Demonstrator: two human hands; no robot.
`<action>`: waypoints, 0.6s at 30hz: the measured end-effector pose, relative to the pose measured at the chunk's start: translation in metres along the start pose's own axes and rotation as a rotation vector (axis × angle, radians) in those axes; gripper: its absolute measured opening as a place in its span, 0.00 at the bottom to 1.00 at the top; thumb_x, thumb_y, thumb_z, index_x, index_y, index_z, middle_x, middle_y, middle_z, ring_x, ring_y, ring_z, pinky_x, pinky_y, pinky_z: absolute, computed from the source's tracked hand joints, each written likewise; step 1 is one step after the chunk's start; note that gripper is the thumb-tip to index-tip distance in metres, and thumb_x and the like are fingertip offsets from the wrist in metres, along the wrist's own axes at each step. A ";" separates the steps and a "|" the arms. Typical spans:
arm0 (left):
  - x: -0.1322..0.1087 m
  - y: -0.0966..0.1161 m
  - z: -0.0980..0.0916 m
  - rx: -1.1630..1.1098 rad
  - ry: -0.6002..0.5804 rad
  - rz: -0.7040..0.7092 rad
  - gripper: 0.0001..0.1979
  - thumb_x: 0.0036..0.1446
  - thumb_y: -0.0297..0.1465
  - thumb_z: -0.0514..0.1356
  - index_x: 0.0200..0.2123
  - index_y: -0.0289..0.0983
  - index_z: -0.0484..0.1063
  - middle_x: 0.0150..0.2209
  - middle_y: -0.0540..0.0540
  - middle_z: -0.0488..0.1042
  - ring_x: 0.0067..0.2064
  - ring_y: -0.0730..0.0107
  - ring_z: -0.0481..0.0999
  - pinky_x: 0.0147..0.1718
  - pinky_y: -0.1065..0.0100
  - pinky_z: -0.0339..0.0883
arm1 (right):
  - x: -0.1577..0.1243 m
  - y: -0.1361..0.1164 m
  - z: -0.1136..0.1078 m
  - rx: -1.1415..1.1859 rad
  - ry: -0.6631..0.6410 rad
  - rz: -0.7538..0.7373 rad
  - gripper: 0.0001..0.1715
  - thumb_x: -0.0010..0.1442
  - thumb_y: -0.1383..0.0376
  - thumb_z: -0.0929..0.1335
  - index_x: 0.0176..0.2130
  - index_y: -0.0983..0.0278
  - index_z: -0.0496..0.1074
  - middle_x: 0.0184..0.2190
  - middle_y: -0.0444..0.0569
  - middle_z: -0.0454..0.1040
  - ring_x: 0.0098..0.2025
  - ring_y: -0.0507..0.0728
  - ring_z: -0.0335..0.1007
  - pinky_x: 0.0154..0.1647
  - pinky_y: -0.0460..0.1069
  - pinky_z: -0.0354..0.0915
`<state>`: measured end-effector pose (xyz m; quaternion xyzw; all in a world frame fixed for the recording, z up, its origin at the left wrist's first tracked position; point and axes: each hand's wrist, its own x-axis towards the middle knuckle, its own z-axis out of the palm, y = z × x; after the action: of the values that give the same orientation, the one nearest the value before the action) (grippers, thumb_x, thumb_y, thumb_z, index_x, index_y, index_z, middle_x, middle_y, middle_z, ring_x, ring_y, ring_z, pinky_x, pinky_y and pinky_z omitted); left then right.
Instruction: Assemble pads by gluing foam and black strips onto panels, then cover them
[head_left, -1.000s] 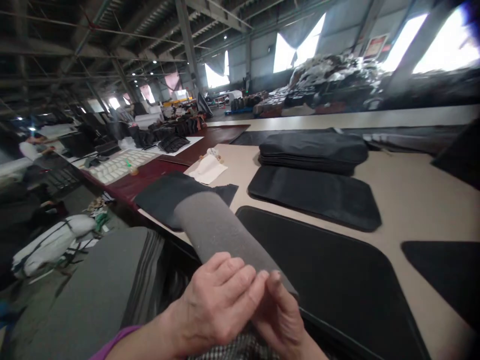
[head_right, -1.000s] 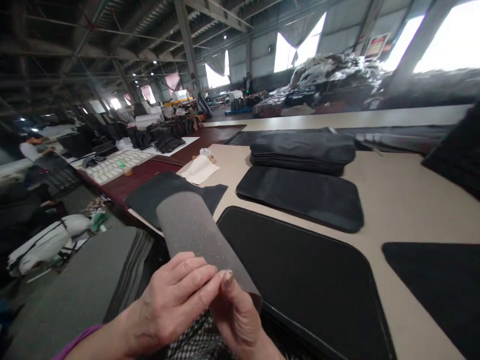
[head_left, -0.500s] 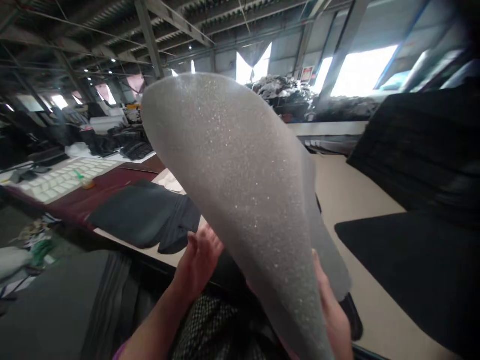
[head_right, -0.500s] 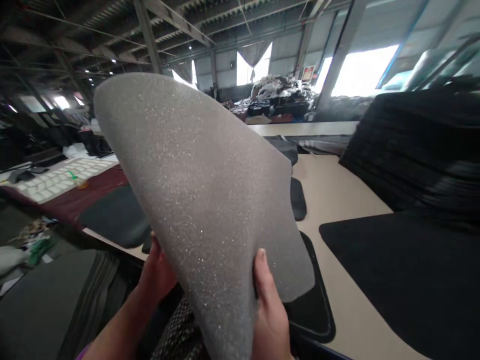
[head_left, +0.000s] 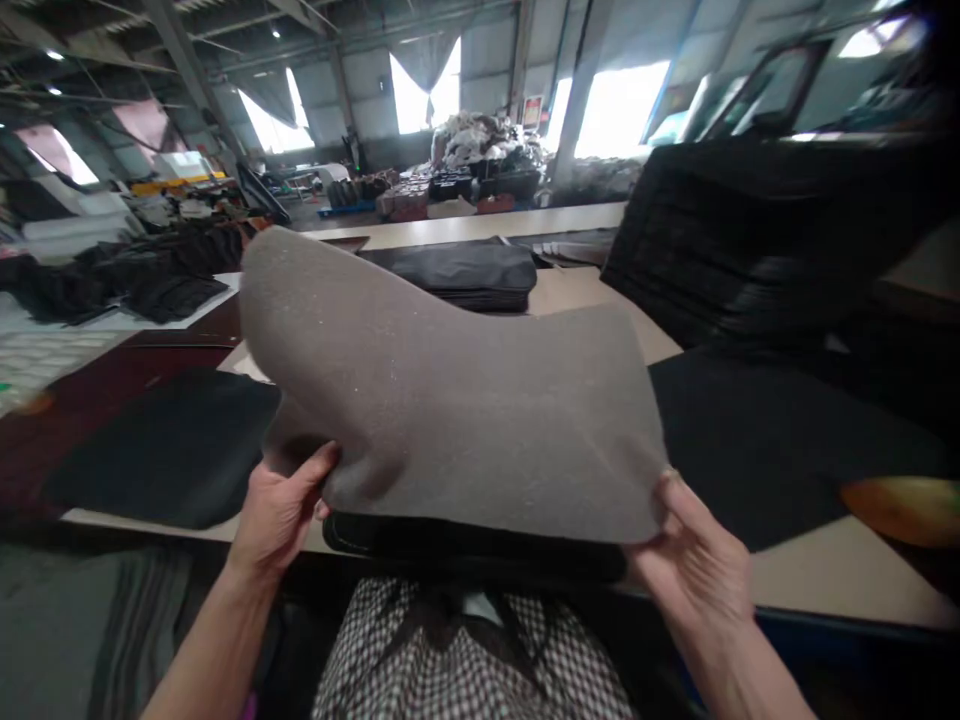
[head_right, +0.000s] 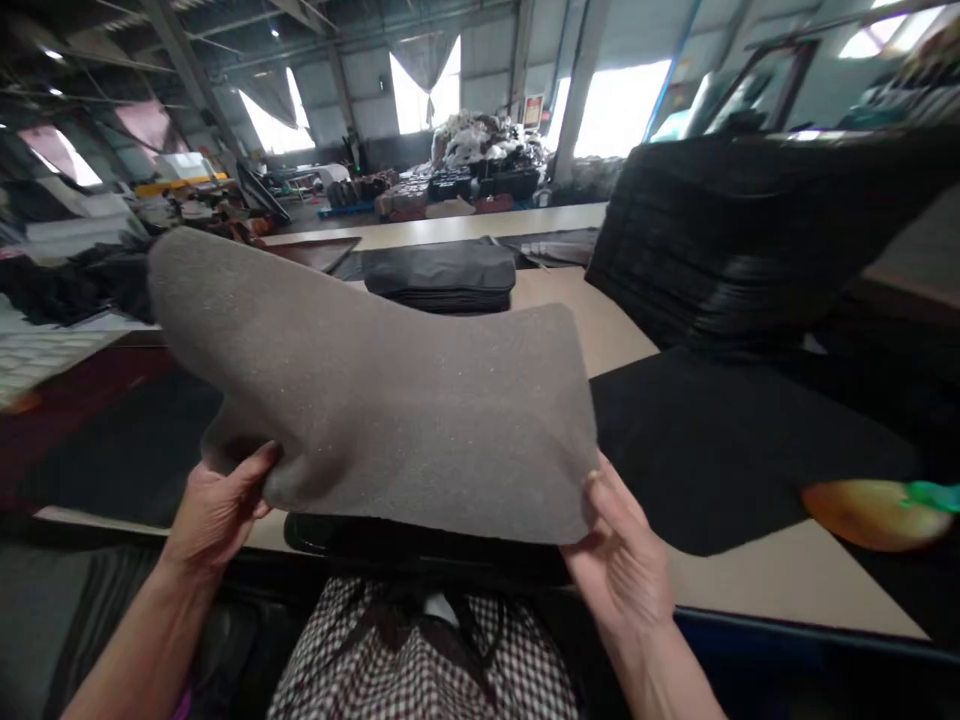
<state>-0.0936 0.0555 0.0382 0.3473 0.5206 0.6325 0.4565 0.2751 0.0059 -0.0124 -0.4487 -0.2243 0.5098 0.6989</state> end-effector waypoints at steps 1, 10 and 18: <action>0.003 -0.006 -0.006 0.037 -0.003 -0.020 0.25 0.40 0.34 0.77 0.43 0.33 0.78 0.30 0.50 0.78 0.20 0.77 0.71 0.12 0.78 0.63 | 0.006 -0.001 -0.010 -0.070 -0.025 0.022 0.32 0.54 0.54 0.78 0.56 0.55 0.73 0.55 0.50 0.75 0.44 0.62 0.78 0.37 0.52 0.78; -0.016 -0.068 -0.020 0.148 0.115 -0.146 0.32 0.46 0.37 0.76 0.54 0.37 0.76 0.52 0.40 0.79 0.55 0.54 0.78 0.61 0.49 0.68 | 0.022 0.022 -0.022 -0.534 -0.175 0.076 0.31 0.52 0.46 0.78 0.48 0.61 0.78 0.49 0.52 0.78 0.53 0.67 0.74 0.55 0.56 0.71; -0.012 -0.067 -0.024 0.122 0.155 -0.081 0.31 0.45 0.33 0.76 0.53 0.35 0.75 0.51 0.41 0.79 0.54 0.58 0.78 0.63 0.52 0.66 | -0.001 0.023 -0.023 -0.690 -0.174 0.153 0.36 0.51 0.39 0.76 0.50 0.59 0.77 0.47 0.55 0.79 0.51 0.73 0.74 0.49 0.63 0.74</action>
<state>-0.0971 0.0390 -0.0320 0.3032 0.6053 0.6058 0.4180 0.2801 -0.0023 -0.0436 -0.6286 -0.4073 0.4911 0.4447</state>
